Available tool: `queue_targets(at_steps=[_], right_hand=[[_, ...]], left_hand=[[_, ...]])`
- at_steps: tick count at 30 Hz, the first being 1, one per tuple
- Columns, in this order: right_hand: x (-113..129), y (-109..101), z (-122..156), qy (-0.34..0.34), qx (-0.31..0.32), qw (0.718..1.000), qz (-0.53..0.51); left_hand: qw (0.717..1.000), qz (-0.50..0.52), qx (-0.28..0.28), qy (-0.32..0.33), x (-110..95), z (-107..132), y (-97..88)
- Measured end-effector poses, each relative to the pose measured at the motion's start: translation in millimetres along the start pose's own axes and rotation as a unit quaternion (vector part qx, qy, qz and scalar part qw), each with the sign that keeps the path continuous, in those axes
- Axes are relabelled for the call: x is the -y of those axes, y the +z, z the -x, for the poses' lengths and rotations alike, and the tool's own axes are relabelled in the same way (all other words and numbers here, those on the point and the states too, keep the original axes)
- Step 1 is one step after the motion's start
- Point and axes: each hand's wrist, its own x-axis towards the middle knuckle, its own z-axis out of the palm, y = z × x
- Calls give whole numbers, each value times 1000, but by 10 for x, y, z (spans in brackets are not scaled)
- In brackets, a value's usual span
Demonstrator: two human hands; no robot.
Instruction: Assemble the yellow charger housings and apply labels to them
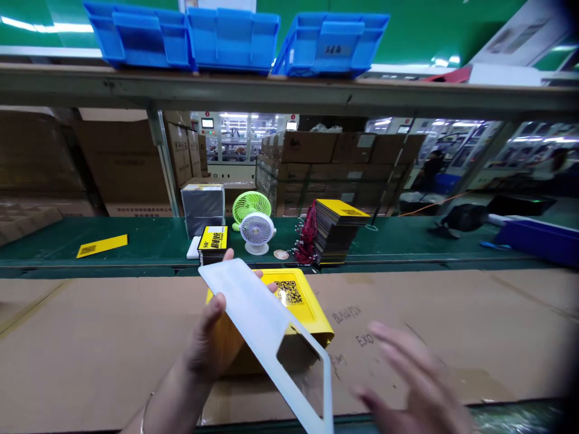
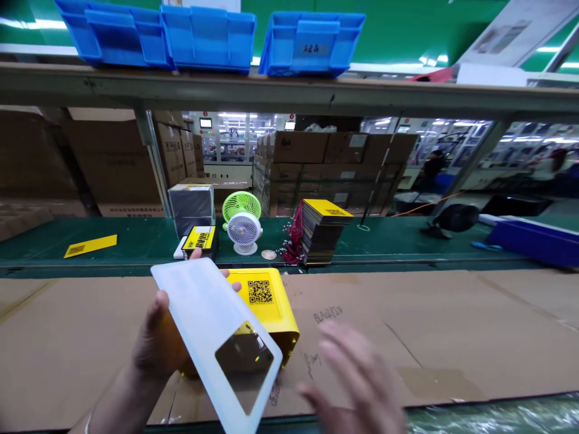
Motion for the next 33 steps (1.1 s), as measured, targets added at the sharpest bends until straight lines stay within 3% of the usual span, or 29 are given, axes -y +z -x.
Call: queue_targets(at_steps=[3, 5, 6, 7, 9, 10, 11, 12, 13, 14, 15, 18, 20, 24, 33], right_hand=[[264, 282, -233, -72, 46, 989, -119], [360, 375, -369, -3, 32, 987, -158], [384, 392, -433, 61, 25, 983, -171], [395, 393, -498, 129, 22, 974, -184], [394, 380, -625, 240, 40, 941, -236], [385, 376, -681, 276, 56, 918, -279], [373, 381, -727, 304, 73, 892, -326], [356, 395, -759, 328, 88, 864, -371], [333, 420, -774, 350, 99, 839, -404], [303, 451, -771, 367, 106, 825, -416], [264, 486, -751, 377, 111, 829, -399], [111, 578, -639, 340, 169, 894, -237], [2, 606, -566, 306, 230, 914, -134], [-172, 606, -499, 311, 279, 902, -113], [-370, 581, -430, 357, 229, 873, -242]], left_hand=[[995, -94, -11, -39, 24, 56, 5], [964, -265, -38, 1, -43, 73, -19], [922, -381, -48, 51, -101, 76, -31], [856, -503, -48, 107, -170, 75, -39], [683, -707, -7, 180, -318, 62, -35], [607, -773, 25, 185, -383, 50, -26], [551, -814, 57, 175, -437, 32, -17], [518, -837, 81, 154, -477, 10, -13], [506, -847, 94, 130, -502, -19, -20], [510, -847, 101, 109, -513, -53, -39], [523, -841, 104, 89, -515, -91, -73], [576, -811, 95, 27, -491, -215, -234], [607, -791, 77, -12, -473, -284, -341], [629, -773, 61, -53, -460, -356, -424], [645, -758, 76, -57, -481, -350, -362]])
